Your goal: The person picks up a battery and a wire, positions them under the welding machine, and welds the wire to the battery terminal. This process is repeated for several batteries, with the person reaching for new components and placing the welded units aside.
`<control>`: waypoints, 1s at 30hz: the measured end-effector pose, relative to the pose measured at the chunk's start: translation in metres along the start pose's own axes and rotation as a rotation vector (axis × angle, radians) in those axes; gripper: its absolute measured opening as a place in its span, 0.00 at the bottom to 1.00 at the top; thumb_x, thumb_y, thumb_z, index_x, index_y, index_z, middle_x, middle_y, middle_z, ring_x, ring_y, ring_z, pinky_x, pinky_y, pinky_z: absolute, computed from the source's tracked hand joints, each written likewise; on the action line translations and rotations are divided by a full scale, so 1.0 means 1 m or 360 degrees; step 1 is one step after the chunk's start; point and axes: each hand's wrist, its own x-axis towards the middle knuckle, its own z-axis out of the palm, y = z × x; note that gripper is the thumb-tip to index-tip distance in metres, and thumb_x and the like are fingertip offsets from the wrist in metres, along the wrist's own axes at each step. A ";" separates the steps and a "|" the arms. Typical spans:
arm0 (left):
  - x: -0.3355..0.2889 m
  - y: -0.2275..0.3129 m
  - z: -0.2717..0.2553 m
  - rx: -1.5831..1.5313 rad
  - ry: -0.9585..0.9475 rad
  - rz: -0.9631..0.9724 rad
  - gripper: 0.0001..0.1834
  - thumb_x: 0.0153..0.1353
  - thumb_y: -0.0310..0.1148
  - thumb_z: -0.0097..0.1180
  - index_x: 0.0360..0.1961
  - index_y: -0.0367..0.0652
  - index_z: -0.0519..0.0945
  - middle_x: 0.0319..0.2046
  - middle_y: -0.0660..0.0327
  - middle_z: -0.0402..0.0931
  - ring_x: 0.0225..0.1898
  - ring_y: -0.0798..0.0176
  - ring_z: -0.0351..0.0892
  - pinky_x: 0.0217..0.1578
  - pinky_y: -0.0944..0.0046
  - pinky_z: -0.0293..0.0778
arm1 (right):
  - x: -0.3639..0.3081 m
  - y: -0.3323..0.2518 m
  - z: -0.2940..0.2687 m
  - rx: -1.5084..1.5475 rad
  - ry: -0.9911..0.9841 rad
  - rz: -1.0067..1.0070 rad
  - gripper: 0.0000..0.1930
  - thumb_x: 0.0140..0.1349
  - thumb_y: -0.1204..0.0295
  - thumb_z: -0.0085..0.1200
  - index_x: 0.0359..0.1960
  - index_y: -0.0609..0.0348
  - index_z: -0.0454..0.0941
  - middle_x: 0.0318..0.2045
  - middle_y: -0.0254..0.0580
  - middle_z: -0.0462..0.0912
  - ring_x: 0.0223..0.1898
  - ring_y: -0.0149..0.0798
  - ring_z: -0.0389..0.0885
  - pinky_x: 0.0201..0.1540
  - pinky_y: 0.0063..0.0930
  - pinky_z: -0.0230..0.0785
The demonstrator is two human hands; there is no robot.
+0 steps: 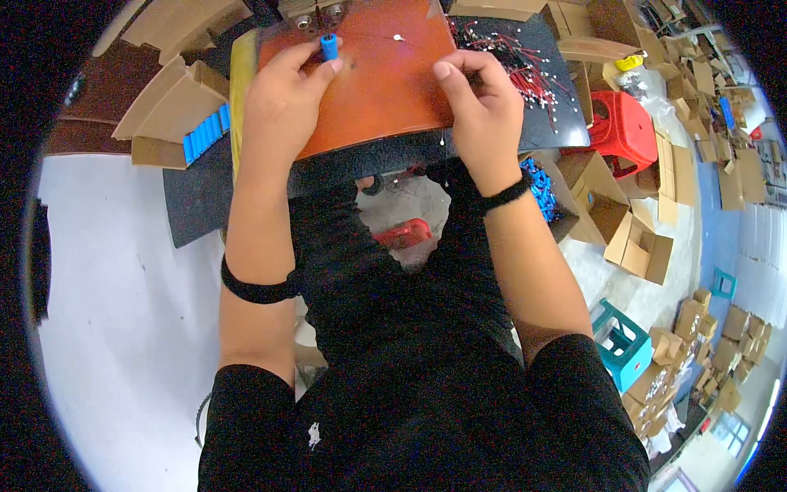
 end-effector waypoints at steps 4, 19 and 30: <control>0.000 -0.003 0.001 0.0031 0.0031 0.0047 0.17 0.55 0.41 0.58 0.42 0.43 0.82 0.38 0.52 0.80 0.41 0.47 0.78 0.43 0.53 0.69 | 0.000 0.002 -0.004 0.0258 -0.0003 0.0136 0.06 0.62 0.75 0.58 0.38 0.64 0.78 0.34 0.29 0.79 0.36 0.21 0.73 0.41 0.16 0.65; 0.003 0.036 -0.013 -0.0235 -0.0158 -0.0319 0.14 0.58 0.34 0.59 0.44 0.40 0.81 0.27 0.59 0.74 0.28 0.66 0.72 0.31 0.67 0.68 | 0.000 0.003 -0.001 0.0120 0.0020 -0.0038 0.07 0.62 0.76 0.58 0.38 0.66 0.78 0.34 0.29 0.79 0.35 0.20 0.72 0.39 0.14 0.64; 0.006 0.035 -0.014 -0.0080 -0.0176 -0.0271 0.11 0.58 0.27 0.59 0.39 0.30 0.78 0.32 0.51 0.78 0.31 0.61 0.77 0.34 0.67 0.71 | 0.001 0.004 0.000 0.0090 -0.0030 -0.0030 0.06 0.62 0.76 0.57 0.39 0.65 0.78 0.35 0.31 0.80 0.38 0.22 0.74 0.43 0.16 0.66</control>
